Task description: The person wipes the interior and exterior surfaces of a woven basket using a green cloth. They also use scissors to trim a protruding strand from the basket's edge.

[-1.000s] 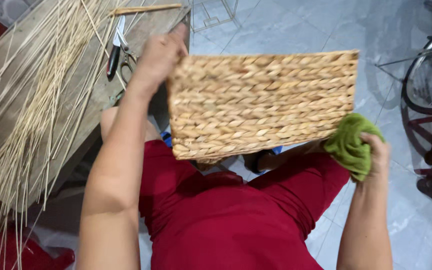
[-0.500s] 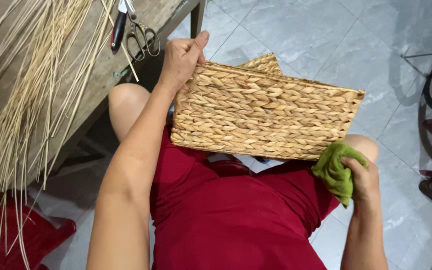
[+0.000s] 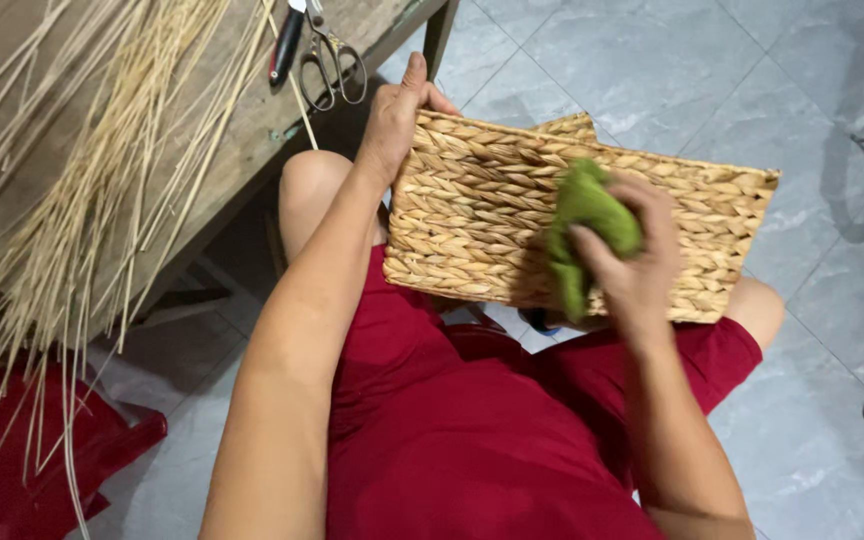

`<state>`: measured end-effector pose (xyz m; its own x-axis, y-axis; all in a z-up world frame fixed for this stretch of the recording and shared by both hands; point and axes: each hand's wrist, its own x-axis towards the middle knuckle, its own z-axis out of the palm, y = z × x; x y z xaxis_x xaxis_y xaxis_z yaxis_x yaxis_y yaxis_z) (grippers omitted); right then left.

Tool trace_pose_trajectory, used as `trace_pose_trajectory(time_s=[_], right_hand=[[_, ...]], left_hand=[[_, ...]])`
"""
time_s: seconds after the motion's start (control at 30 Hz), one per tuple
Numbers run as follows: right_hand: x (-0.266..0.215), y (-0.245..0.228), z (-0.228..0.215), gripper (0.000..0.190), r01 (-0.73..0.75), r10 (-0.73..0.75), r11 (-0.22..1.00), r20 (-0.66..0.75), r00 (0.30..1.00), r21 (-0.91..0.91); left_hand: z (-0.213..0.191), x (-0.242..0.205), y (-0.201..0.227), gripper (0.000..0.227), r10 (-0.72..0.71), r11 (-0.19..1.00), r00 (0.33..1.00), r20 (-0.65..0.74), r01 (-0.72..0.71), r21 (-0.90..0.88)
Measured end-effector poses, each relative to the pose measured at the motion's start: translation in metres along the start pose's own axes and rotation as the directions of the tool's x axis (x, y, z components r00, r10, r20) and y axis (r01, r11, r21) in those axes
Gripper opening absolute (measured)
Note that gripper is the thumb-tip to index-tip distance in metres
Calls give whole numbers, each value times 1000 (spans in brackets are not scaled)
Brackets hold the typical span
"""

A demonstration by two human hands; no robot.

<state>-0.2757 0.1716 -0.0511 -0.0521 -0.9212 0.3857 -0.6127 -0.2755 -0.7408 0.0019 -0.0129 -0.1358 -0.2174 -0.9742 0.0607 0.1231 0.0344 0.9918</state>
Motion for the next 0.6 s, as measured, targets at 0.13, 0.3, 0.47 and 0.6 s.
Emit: trace_pose_trajectory(time_s=[0.13,0.3,0.47,0.6], right_hand=[[42,-40,73,56,248,-248,968,20,969,-44],[54,-57,116,78,379,-326,893,229,917,-245],[41,-24,95,69,296,-243,916,210,947,-272],[37,-3,67,61,222,-190,896,120,974,-385]], left_hand=[[0,2,5,86,3,997,999,33,-1,-72],[2,6,5,83,13,999,999,53,-15,41],[7,5,3,81,36,998,998,48,-39,49],[8,4,7,83,-7,1000,999,39,7,3]])
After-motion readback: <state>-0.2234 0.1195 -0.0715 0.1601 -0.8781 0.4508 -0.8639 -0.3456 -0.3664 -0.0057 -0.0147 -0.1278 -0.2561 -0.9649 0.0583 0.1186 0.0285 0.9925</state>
